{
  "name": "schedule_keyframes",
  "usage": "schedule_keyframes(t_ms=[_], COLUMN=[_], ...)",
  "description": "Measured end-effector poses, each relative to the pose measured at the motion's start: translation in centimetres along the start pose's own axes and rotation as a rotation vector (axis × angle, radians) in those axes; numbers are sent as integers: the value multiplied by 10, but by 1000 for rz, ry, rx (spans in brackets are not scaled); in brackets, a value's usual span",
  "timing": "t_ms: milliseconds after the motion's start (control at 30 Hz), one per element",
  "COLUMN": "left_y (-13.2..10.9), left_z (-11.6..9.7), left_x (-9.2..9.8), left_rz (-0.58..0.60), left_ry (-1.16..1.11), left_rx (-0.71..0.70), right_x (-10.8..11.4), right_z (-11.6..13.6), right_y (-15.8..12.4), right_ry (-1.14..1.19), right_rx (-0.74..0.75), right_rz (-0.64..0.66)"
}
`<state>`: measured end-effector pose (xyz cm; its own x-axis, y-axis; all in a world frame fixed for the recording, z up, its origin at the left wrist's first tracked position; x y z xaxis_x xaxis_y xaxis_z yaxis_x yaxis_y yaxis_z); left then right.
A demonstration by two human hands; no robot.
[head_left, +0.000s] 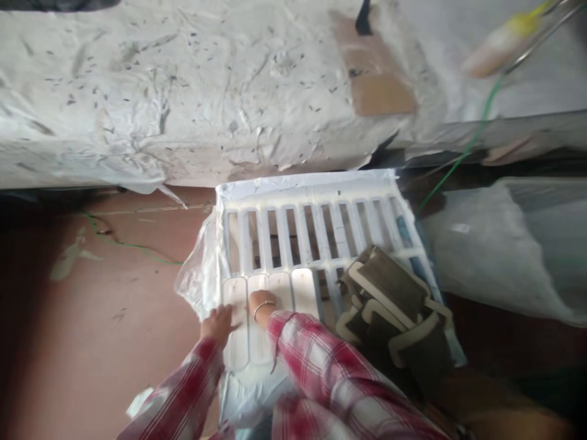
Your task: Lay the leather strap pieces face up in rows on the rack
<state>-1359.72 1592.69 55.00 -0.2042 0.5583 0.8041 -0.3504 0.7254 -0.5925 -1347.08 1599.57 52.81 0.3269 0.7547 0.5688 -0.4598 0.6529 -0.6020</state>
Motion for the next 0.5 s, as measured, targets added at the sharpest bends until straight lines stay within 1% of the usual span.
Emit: schedule_keyframes(t_ms=[67,100,133,167,200,233,267,300,333,367,400,433,500], left_y=[2,2,2,3,3,4,4,3,2,1,0,-2,-5], left_z=[-18,-23,-23,-21,-18,-16,-14,-14,-15,-18,-21,-25,-32], left_x=[-9,-16,-25,-32,-38,-42,-44,-45,-44,-43,-41,-39,-35], left_rz=[-121,-159,-168,-158,-147,-141,-135,-130,-126,-122,-122,-123,-126], left_ry=[169,254,306,337,357,372,386,402,420,443,470,499,542], left_rx=[-228,-330,-390,-418,-422,-411,-393,-374,-352,-333,-315,-300,-275], right_x=[20,33,48,64,86,104,116,124,130,135,138,141,145], right_z=[-25,-44,-67,-94,-123,-154,-187,-219,-246,-264,-276,-283,-285], right_y=[-21,-37,-56,-76,-100,-122,-141,-156,-167,-172,-175,-176,-175], right_ry=[-31,-58,-84,-121,-211,-293,-354,-404,-438,-456,-466,-471,-475], right_rx=[16,25,21,6,-17,-80,-176,-279,-351,-343,-324,-285,-210], right_rz=[-12,-44,-91,-170,-344,-462,-484,-452,-413,-376,-347,-330,-324])
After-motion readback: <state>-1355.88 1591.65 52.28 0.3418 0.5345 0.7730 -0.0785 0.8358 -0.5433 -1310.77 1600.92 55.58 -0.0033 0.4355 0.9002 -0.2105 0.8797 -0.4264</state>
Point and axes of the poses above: each hand's wrist, its own y-axis towards the middle knuckle, its own x-axis out of the back of the hand, z = x × y, the point moved 6 cm from there along y, towards the middle knuckle, and after that the axes turned 11 degrees about x, right-handed, at the moved point
